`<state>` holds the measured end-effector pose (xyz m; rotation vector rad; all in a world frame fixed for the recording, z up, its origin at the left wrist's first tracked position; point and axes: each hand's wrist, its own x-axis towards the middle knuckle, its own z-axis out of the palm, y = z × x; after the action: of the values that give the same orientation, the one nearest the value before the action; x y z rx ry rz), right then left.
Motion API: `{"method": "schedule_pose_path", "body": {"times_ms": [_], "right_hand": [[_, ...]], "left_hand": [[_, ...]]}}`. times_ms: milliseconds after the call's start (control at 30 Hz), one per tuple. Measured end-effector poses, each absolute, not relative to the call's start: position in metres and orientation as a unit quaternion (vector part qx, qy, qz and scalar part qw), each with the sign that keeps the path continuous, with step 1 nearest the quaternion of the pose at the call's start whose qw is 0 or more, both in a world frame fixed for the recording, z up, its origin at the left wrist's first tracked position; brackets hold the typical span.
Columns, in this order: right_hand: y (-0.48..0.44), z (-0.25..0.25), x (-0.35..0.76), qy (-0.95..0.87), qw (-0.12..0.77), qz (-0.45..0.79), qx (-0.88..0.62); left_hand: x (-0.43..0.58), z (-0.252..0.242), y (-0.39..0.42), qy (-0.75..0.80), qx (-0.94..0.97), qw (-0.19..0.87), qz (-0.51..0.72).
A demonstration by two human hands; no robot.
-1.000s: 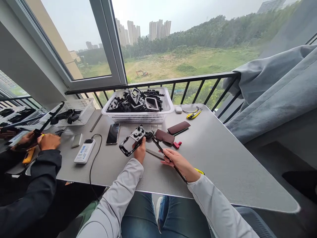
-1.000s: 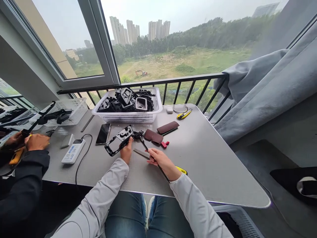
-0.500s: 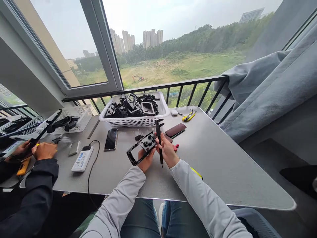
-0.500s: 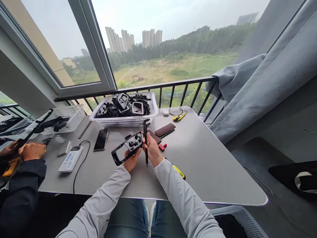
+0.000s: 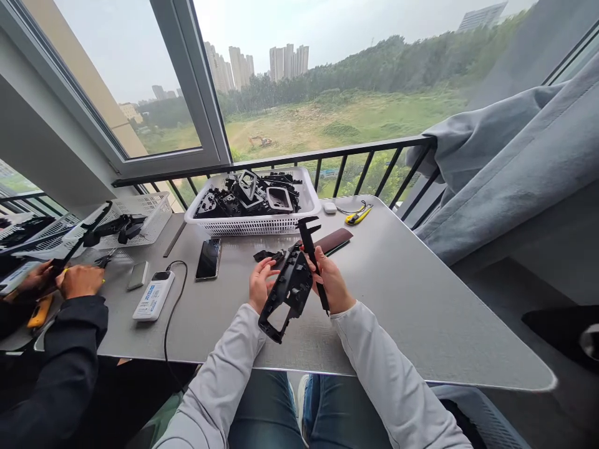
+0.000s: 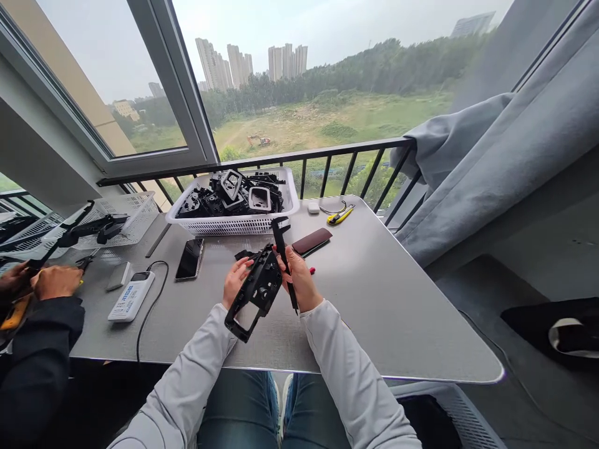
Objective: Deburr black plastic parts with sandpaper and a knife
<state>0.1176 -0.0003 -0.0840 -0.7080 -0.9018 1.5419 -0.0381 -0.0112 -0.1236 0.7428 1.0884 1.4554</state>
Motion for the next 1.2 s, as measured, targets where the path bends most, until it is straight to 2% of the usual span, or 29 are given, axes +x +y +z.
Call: {"method": "schedule_pose_path", "body": {"times_ms": [100, 200, 300, 467, 600, 700, 867, 1200], "right_hand": [[-0.003, -0.088, 0.112, -0.381, 0.557, 0.665, -0.321], [-0.003, -0.092, 0.106, -0.388, 0.548, 0.645, -0.364], [-0.002, -0.095, 0.103, -0.396, 0.561, 0.610, -0.394], [-0.005, -0.100, 0.110, -0.467, 0.589, 0.477, -0.455], [-0.012, -0.107, 0.116, -0.600, 0.509, 0.322, -0.526], [-0.016, -0.111, 0.118, -0.648, 0.452, 0.264, -0.553], [-0.019, -0.113, 0.116, -0.667, 0.428, 0.236, -0.563], [-0.018, -0.119, 0.113, -0.655, 0.428, 0.254, -0.568]], "left_hand": [[-0.045, -0.112, -0.013, 0.382, 0.272, 0.717, 0.515], [-0.044, -0.106, -0.020, 0.347, 0.315, 0.765, 0.442], [-0.040, -0.102, -0.023, 0.350, 0.304, 0.760, 0.455], [-0.039, -0.102, -0.017, 0.381, 0.231, 0.689, 0.572], [-0.042, -0.105, -0.014, 0.381, 0.210, 0.641, 0.633], [-0.042, -0.107, -0.013, 0.374, 0.205, 0.632, 0.647], [-0.042, -0.111, -0.011, 0.376, 0.206, 0.613, 0.663], [-0.042, -0.118, -0.009, 0.364, 0.205, 0.615, 0.669]]}}
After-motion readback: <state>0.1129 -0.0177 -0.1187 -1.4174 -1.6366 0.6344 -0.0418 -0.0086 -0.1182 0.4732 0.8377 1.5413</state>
